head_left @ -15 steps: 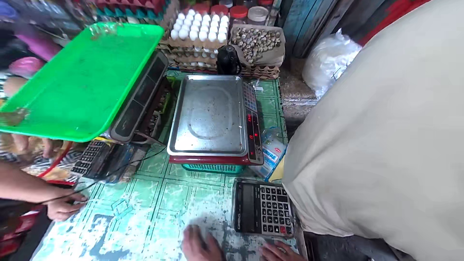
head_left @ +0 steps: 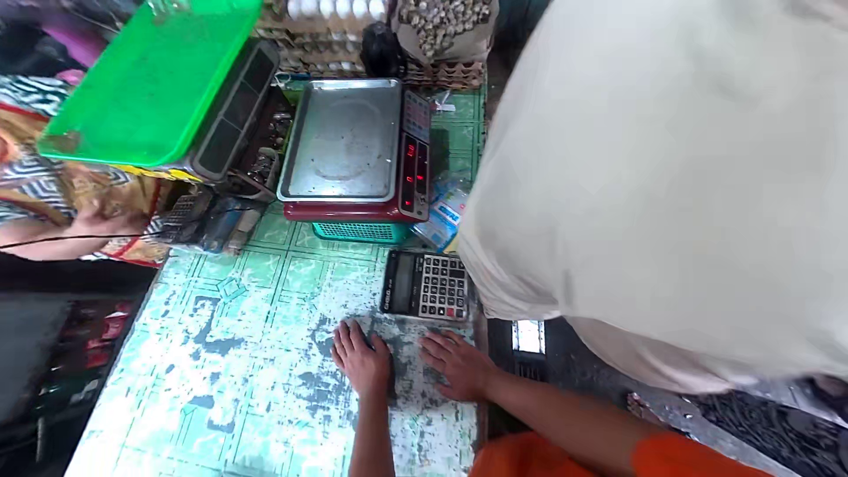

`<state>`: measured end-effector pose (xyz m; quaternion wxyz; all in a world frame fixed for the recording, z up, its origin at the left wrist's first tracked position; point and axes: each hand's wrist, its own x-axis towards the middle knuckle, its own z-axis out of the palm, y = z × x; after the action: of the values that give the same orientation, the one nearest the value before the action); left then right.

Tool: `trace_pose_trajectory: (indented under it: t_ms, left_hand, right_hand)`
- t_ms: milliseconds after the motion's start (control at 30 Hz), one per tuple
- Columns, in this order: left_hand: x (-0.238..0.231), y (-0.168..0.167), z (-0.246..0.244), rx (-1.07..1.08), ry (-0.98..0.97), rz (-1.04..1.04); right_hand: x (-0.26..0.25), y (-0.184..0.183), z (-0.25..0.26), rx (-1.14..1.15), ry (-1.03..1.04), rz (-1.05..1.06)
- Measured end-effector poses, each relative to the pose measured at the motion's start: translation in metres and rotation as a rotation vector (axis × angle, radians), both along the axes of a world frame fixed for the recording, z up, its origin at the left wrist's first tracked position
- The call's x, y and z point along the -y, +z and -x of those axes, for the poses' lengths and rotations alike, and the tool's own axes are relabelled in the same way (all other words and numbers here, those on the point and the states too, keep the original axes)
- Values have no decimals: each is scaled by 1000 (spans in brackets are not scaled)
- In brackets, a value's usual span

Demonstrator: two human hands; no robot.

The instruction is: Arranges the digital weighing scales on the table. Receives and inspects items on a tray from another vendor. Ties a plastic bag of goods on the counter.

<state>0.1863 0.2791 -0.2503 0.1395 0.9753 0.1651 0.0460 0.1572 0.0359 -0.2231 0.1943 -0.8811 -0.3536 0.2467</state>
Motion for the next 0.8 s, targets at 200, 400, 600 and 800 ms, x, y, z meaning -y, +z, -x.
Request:
trace_pose_trajectory:
  t_ms: [200,400,600,800]
  left_hand:
    - [10,25,-7,-70,84,186]
    - [67,45,68,-222,3,211]
    - [138,36,178,-263,-38,77]
    - [148,42,183,-391,-74,-21]
  right_hand:
    - [15,34,21,-149,-224,-63]
    - [148,39,111,-432,-438,67]
    - [350,-53,257,-769,-811,241]
    - [441,-62,358,-914,-1329,165]
